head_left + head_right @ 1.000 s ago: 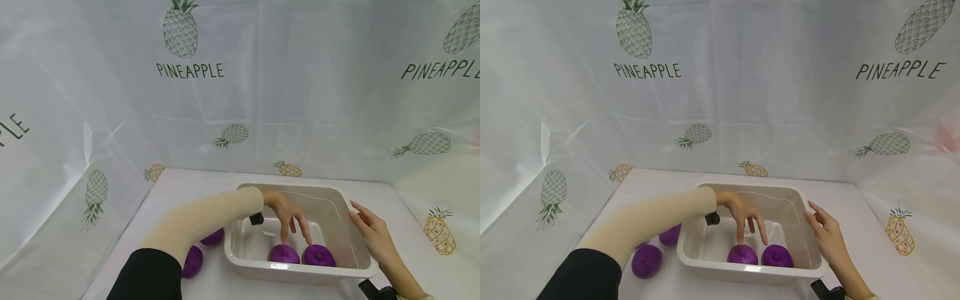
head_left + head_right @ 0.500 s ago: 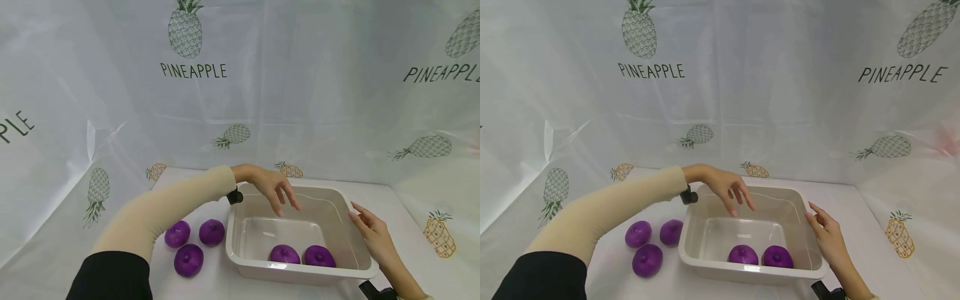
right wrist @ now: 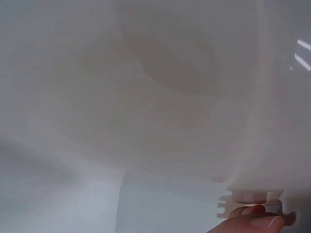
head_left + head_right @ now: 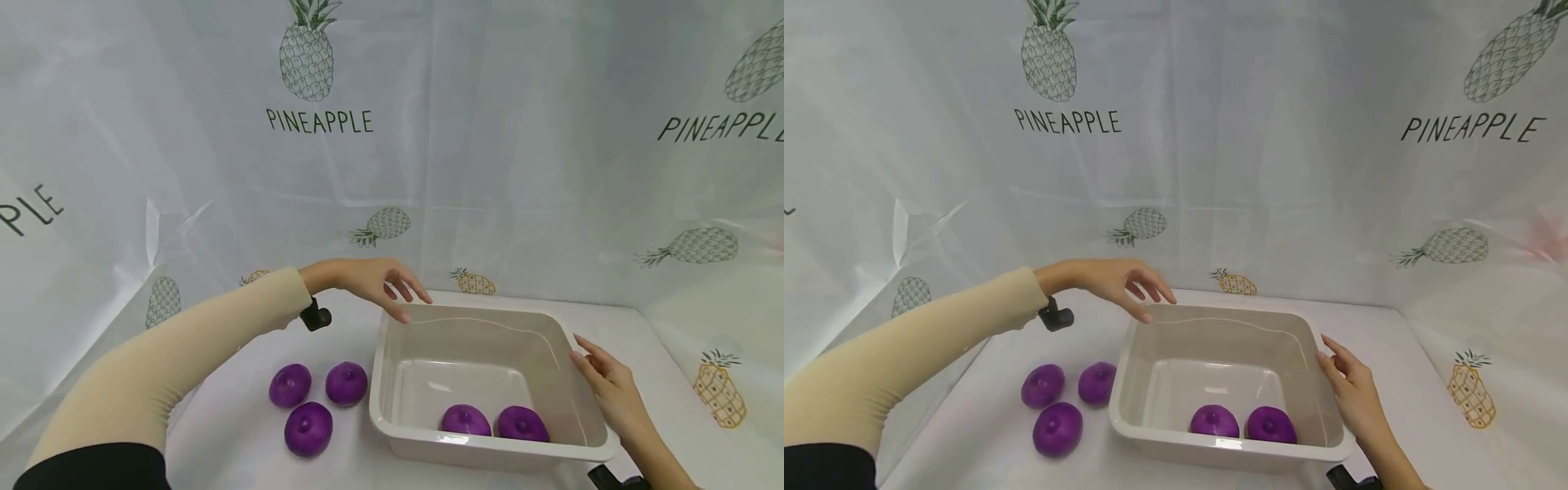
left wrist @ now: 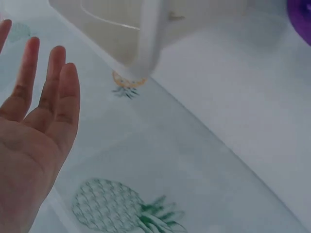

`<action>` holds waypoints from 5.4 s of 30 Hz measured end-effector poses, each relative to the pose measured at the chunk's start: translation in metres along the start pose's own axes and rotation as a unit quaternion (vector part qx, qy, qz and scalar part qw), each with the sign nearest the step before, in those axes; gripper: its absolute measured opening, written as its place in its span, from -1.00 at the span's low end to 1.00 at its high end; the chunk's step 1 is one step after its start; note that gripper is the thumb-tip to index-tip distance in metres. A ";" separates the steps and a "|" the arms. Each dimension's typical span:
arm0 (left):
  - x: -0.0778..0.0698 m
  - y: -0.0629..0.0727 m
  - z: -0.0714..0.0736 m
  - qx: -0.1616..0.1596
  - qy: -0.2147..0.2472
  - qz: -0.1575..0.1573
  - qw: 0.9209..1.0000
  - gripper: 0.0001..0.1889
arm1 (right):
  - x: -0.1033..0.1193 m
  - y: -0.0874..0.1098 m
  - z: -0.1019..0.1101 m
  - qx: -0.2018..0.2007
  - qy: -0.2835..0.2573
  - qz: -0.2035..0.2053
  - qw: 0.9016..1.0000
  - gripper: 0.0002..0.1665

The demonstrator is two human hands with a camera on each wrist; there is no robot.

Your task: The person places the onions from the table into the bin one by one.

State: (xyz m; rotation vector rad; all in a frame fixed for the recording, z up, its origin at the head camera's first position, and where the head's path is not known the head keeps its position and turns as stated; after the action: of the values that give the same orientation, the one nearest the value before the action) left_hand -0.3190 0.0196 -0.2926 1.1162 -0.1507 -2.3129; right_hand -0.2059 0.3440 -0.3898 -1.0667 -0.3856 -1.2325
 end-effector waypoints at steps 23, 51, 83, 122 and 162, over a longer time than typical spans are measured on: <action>0.131 0.127 0.002 -0.195 0.147 0.083 0.966 -0.39 | -0.002 0.000 0.000 -0.005 0.011 -0.002 1.000 -0.46; 0.259 0.179 -0.099 -0.238 0.272 0.114 0.925 -0.30 | -0.004 -0.003 -0.002 -0.005 -0.001 0.000 1.000 -0.47; 0.277 0.154 -0.128 -0.225 0.269 0.123 0.928 -0.34 | -0.008 0.001 -0.001 -0.014 -0.008 -0.001 1.000 -0.49; 0.156 0.139 -0.024 -0.155 0.225 -0.002 0.962 -0.37 | -0.005 -0.001 -0.001 0.006 0.011 -0.016 1.000 -0.44; -0.022 -0.011 -0.022 0.062 0.078 -0.121 0.988 -0.37 | -0.006 -0.002 0.001 -0.001 0.001 -0.005 1.000 -0.44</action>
State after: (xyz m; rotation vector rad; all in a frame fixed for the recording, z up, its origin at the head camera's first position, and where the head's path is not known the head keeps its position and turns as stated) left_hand -0.2961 0.0439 -0.2957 1.4427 -0.1072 -2.4405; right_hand -0.2094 0.3481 -0.3926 -1.0655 -0.3893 -1.2438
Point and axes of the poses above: each hand's wrist, its own y-axis away from the middle knuckle, its own z-axis out of the back of the hand, x = y × z, the point moved 9 cm from there along -y, towards the middle knuckle, and after that the axes turned 12 degrees about z, right-handed, at the moved point
